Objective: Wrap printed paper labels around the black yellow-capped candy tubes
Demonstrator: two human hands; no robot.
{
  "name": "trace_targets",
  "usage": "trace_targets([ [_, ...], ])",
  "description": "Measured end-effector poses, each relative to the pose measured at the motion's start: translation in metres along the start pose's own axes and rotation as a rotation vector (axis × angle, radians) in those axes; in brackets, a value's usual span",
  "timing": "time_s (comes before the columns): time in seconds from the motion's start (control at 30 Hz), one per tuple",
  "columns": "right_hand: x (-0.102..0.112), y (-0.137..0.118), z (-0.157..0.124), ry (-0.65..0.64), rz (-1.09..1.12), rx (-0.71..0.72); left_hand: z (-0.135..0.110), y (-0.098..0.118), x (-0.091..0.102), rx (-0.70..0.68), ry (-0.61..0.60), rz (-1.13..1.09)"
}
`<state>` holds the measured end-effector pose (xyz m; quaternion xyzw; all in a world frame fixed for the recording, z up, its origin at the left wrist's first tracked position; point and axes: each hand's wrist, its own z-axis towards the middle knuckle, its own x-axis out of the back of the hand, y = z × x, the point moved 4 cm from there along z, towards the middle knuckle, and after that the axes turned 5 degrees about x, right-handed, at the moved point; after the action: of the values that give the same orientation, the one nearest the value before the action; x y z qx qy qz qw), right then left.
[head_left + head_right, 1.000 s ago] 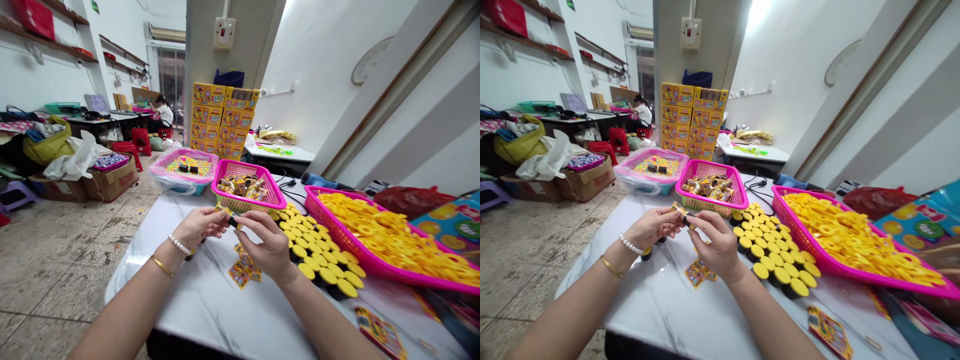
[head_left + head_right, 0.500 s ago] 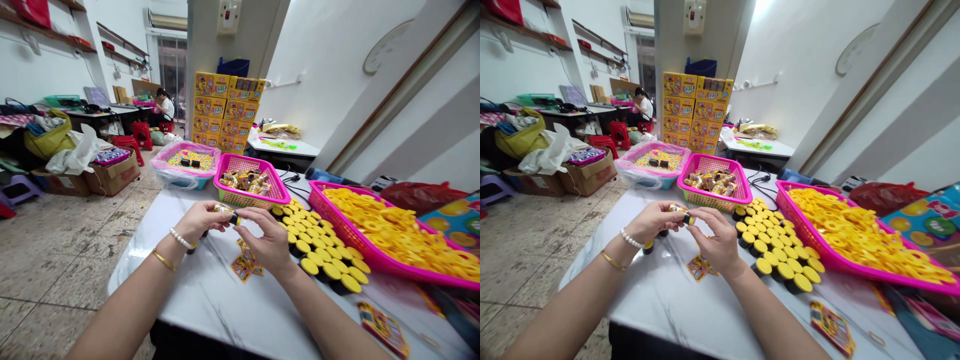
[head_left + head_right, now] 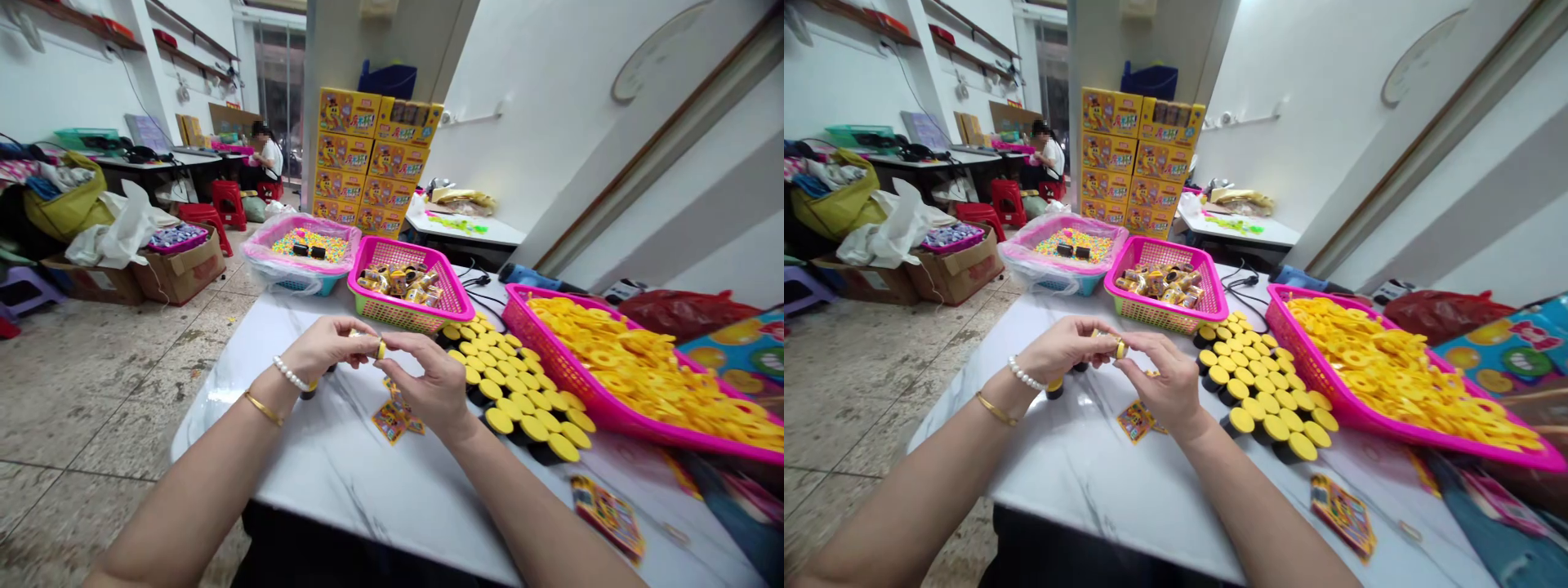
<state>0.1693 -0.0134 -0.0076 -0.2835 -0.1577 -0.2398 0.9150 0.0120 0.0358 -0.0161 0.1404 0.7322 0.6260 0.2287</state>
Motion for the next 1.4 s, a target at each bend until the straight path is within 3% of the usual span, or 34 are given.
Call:
trace_targets([
  [0.17, -0.009, 0.007, -0.006, 0.01, 0.07, -0.11, -0.001, 0.003, -0.009, -0.075, 0.068, 0.128],
  [0.37, -0.007, 0.01, -0.007, -0.001, 0.104, -0.108, 0.0, -0.001, 0.001, 0.093, 0.037, -0.066],
  [0.47, -0.008, 0.015, -0.008, -0.004, 0.169, -0.147, 0.003, -0.004, 0.003, 0.08, -0.013, -0.051],
  [0.57, -0.01, 0.02, -0.01, 0.023, 0.297, -0.274, 0.004, -0.003, 0.0, -0.034, -0.005, -0.014],
  [0.7, -0.011, 0.022, -0.011, 0.046, 0.469, -0.551, 0.001, 0.004, -0.007, -0.144, 0.024, 0.091],
  [0.83, -0.012, 0.021, -0.008, -0.028, 0.562, -0.679, 0.001, 0.002, -0.011, -0.061, 0.013, 0.141],
  [0.93, -0.014, 0.024, -0.006, -0.137, 0.689, -0.682, 0.002, -0.003, -0.008, 0.072, 0.084, 0.134],
  [1.03, -0.017, 0.027, -0.009, -0.213, 0.756, -0.65, 0.0, -0.004, -0.005, 0.116, 0.143, 0.118],
  [1.2, -0.014, 0.028, -0.01, 0.027, 0.717, -0.562, -0.002, -0.004, -0.01, 0.124, -0.011, 0.062],
  [1.4, -0.014, 0.018, -0.007, -0.024, 0.645, -0.456, 0.003, -0.015, -0.007, 0.245, 0.058, 0.051],
])
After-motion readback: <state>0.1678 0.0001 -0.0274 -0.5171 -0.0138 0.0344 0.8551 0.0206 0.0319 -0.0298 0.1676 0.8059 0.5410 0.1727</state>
